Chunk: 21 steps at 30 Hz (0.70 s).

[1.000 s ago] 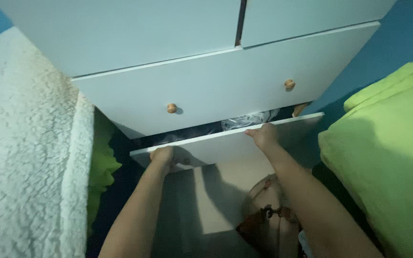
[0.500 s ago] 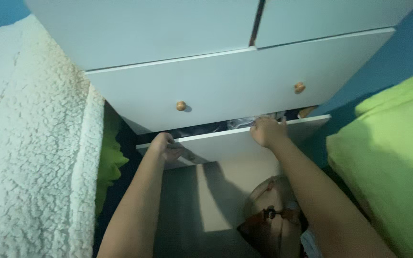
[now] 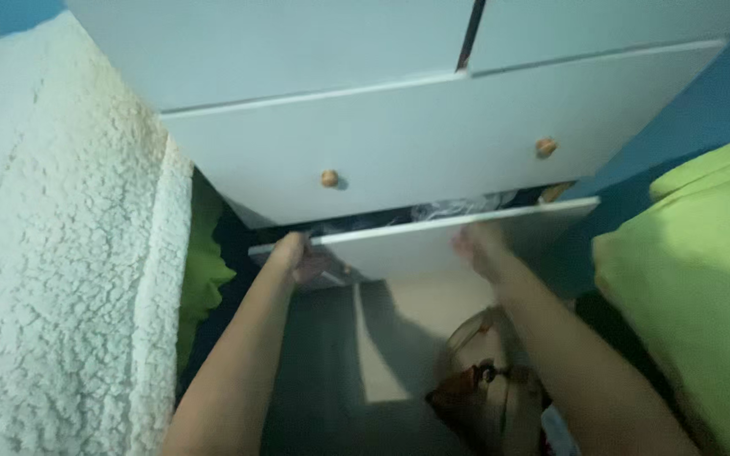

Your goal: The person puts clothes into a wardrobe drawer, unpacks items from a parcel to place them into organizers on a vanity table, arranges plush toys, and zips a pouch before storing it in a bottom wardrobe drawer.

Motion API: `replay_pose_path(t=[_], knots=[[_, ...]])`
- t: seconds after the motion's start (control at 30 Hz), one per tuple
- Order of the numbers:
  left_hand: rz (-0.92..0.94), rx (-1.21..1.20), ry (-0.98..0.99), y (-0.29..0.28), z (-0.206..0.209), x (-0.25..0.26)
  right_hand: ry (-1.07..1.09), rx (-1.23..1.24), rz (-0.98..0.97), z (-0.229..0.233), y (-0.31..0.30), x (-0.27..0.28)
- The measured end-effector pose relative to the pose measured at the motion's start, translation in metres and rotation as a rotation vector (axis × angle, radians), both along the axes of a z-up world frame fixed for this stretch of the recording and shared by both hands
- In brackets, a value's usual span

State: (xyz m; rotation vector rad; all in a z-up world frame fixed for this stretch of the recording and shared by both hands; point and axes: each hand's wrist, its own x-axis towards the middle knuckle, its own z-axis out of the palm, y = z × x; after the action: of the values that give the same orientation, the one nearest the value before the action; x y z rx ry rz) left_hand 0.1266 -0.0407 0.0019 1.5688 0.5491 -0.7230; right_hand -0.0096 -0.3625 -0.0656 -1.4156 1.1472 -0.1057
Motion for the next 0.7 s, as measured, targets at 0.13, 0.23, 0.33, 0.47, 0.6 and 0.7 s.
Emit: replay_pose_path(t=[0.13,0.23,0.33,0.47,0.6,0.7], knots=[[0.031,-0.170,0.054,0.004,-0.010,0.009,-0.150,0.307,-0.126,0.008,-0.005,0.014],[0.086,-0.152,0.030,0.003,-0.010,0.005,-0.099,0.212,-0.139,0.028,0.008,0.008],[0.082,-0.166,0.022,0.004,-0.019,0.009,-0.125,0.165,-0.048,0.031,0.013,0.006],[0.047,-0.294,0.005,0.001,-0.033,0.024,-0.170,0.218,-0.043,0.035,0.005,0.020],[0.048,-0.216,-0.046,-0.003,-0.028,0.034,-0.256,0.283,-0.118,0.034,0.003,0.032],[0.115,-0.240,-0.036,-0.015,-0.016,0.036,-0.216,0.165,-0.096,0.034,0.001,0.034]])
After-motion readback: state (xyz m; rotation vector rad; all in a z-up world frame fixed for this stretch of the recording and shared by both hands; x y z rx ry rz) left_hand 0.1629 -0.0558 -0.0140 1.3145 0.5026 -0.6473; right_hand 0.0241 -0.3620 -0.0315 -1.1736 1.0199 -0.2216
